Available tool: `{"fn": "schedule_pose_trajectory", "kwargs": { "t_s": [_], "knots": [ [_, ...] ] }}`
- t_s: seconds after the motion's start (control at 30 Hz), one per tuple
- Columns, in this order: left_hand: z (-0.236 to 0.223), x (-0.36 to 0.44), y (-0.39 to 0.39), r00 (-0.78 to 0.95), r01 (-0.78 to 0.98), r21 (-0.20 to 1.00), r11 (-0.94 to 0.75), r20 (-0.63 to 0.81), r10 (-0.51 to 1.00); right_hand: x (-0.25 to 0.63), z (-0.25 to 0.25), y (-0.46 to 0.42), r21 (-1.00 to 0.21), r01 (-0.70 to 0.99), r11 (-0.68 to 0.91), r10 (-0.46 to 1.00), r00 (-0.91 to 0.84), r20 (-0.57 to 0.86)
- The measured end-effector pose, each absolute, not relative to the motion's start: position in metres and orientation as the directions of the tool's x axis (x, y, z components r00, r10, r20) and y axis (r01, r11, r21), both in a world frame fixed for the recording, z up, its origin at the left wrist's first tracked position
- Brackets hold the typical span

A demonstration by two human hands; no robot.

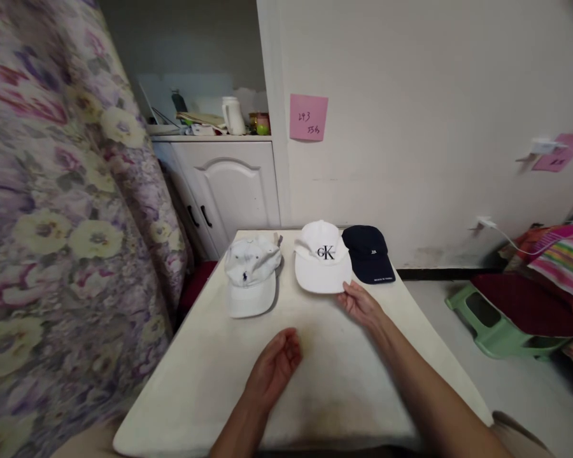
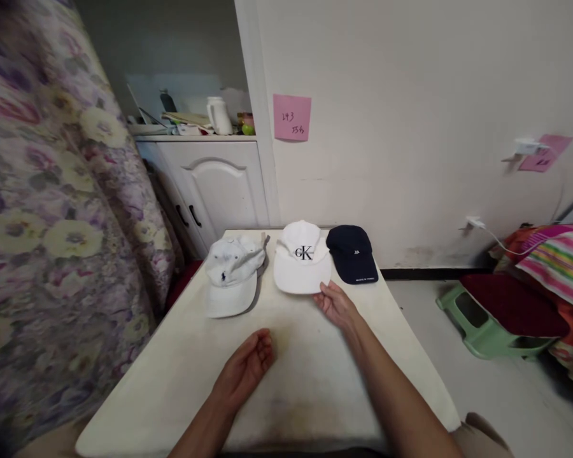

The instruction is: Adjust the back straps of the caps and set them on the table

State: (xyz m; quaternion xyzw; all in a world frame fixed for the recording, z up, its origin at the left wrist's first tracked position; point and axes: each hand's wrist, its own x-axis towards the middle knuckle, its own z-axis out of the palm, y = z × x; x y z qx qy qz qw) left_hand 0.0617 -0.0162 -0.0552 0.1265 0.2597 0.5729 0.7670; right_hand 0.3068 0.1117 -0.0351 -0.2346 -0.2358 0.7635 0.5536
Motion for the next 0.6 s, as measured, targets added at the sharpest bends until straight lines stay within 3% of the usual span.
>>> {"fn": "schedule_pose_trajectory", "kwargs": {
  "t_s": [0.23,0.6],
  "knots": [
    [-0.054,0.063,-0.018,0.199,-0.815,0.463,0.348,-0.34,0.919,0.278,-0.049,0.216,-0.694,-0.685,-0.222,0.971,-0.092,-0.221],
    [-0.049,0.063,-0.016,0.218,-0.814,0.449,0.368,-0.351,0.911,0.29,-0.066,0.21,-0.796,-0.534,-0.285,0.945,-0.019,-0.325]
  ]
}}
